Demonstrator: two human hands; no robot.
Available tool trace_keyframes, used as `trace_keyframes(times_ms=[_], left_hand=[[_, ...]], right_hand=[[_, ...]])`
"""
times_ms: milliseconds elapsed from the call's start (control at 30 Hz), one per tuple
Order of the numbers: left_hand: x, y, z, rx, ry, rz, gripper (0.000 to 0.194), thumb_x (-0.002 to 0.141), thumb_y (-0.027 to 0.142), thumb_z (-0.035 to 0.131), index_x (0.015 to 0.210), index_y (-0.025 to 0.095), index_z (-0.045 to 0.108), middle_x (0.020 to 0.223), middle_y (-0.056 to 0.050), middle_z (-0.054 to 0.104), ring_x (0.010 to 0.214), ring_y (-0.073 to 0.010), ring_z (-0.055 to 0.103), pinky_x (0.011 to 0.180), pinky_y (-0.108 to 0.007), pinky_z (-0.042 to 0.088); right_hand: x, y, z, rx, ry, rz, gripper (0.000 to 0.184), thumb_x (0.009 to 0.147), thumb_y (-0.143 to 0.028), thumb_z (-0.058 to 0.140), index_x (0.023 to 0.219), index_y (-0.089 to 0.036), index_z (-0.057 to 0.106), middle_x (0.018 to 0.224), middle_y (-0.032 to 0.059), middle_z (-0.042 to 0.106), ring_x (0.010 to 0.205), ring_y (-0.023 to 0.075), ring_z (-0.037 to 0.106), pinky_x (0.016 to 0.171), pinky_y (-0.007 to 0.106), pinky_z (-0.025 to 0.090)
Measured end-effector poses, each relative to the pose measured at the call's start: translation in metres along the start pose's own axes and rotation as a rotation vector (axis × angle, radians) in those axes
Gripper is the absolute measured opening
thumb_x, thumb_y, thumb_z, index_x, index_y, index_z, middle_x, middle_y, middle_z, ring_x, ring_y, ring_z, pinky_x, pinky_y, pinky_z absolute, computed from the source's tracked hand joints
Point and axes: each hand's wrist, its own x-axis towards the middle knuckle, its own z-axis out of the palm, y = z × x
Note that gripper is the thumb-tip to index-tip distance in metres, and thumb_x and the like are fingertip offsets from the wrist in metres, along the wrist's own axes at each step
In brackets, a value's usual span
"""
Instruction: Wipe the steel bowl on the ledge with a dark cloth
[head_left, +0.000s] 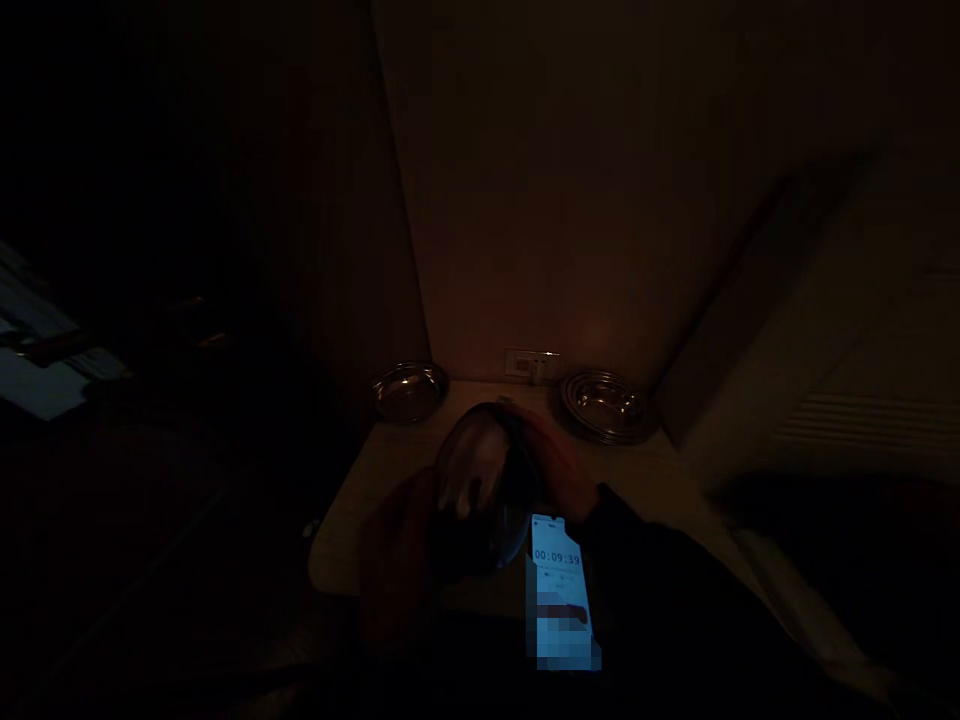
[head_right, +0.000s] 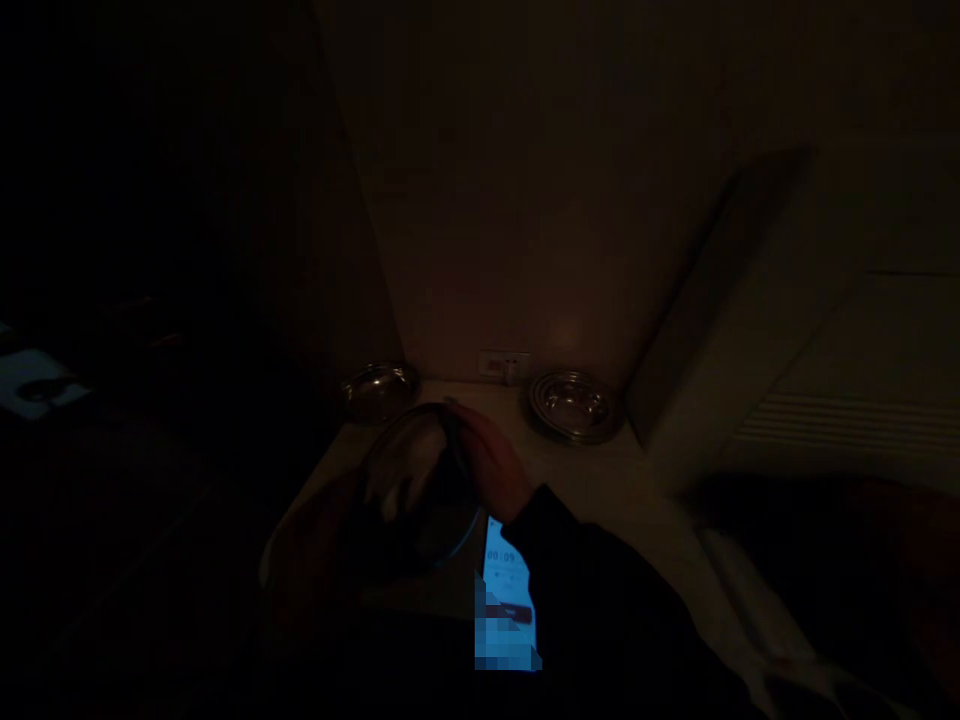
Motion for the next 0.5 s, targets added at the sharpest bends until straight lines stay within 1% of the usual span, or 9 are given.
trace_keyframes(times_ms=[33,67,133,233,300,367,433,467,500], left_hand=[[0.000,0.001,0.001,-0.016,-0.005,-0.007,0.028,0.075,0.037,0.052,0.074,0.014,0.068,0.071,-0.006,0.068,0.067,-0.0187,0.062,0.053,-0.023,0.047],[0.001,0.001,0.003,-0.036,-0.013,-0.012,0.028,0.074,0.037,0.052,0.075,0.013,0.068,0.071,-0.006,0.069,0.067,-0.0186,0.062,0.053,-0.023,0.047],[0.002,0.000,0.006,-0.059,-0.037,-0.027,0.029,0.074,0.038,0.053,0.079,0.013,0.068,0.076,-0.006,0.069,0.071,-0.0189,0.063,0.057,-0.024,0.048],[0.004,-0.002,0.010,-0.076,-0.039,-0.025,0.030,0.074,0.038,0.053,0.084,0.014,0.068,0.083,-0.007,0.069,0.079,-0.0202,0.063,0.064,-0.026,0.049],[0.006,-0.003,0.010,-0.086,-0.060,-0.021,0.029,0.075,0.037,0.051,0.082,0.014,0.068,0.085,-0.008,0.069,0.080,-0.0205,0.063,0.068,-0.027,0.049],[0.007,-0.002,0.010,-0.108,-0.072,-0.032,0.026,0.076,0.035,0.050,0.078,0.016,0.068,0.085,-0.009,0.069,0.078,-0.0199,0.064,0.069,-0.027,0.049],[0.006,-0.002,0.010,-0.124,-0.065,-0.053,0.024,0.075,0.033,0.051,0.074,0.016,0.068,0.082,-0.009,0.069,0.075,-0.0193,0.063,0.067,-0.026,0.049],[0.005,-0.002,0.010,-0.128,-0.058,-0.062,0.023,0.074,0.033,0.052,0.074,0.015,0.068,0.080,-0.008,0.069,0.074,-0.0190,0.063,0.065,-0.026,0.049],[0.003,-0.002,0.009,-0.125,-0.053,-0.073,0.024,0.074,0.034,0.053,0.075,0.015,0.067,0.078,-0.007,0.069,0.072,-0.0185,0.063,0.062,-0.025,0.049]], right_hand=[[0.001,0.000,-0.001,-0.006,0.010,0.010,0.039,0.092,-0.031,0.027,0.124,-0.020,0.047,0.126,0.0074,0.052,0.117,0.0176,0.047,0.101,0.040,0.036],[0.000,-0.003,-0.001,-0.043,0.016,-0.017,0.039,0.091,-0.030,0.028,0.123,-0.020,0.048,0.126,0.0072,0.052,0.118,0.0179,0.046,0.102,0.040,0.036],[-0.006,-0.017,0.002,-0.181,-0.017,-0.150,0.038,0.090,-0.028,0.031,0.122,-0.021,0.049,0.127,0.0063,0.052,0.121,0.0190,0.042,0.104,0.043,0.030],[-0.020,-0.042,0.011,-0.398,-0.164,-0.372,0.038,0.086,-0.025,0.036,0.122,-0.019,0.050,0.127,0.0051,0.052,0.124,0.0213,0.036,0.108,0.048,0.019],[-0.029,-0.051,0.015,-0.474,-0.241,-0.448,0.043,0.085,-0.027,0.037,0.126,-0.016,0.045,0.131,0.0067,0.048,0.127,0.0224,0.033,0.109,0.049,0.015],[-0.034,-0.049,0.017,-0.512,-0.291,-0.492,0.049,0.084,-0.029,0.037,0.130,-0.012,0.039,0.135,0.0094,0.043,0.129,0.0233,0.028,0.109,0.049,0.015],[-0.032,-0.039,0.013,-0.509,-0.320,-0.530,0.050,0.084,-0.029,0.038,0.131,-0.013,0.038,0.136,0.0103,0.042,0.130,0.0235,0.028,0.108,0.049,0.017],[-0.029,-0.032,0.010,-0.490,-0.316,-0.520,0.048,0.084,-0.028,0.037,0.130,-0.013,0.039,0.135,0.0106,0.043,0.129,0.0232,0.029,0.107,0.049,0.019],[-0.025,-0.025,0.006,-0.458,-0.290,-0.476,0.047,0.085,-0.027,0.036,0.129,-0.014,0.040,0.134,0.0108,0.044,0.128,0.0225,0.031,0.107,0.048,0.023]])
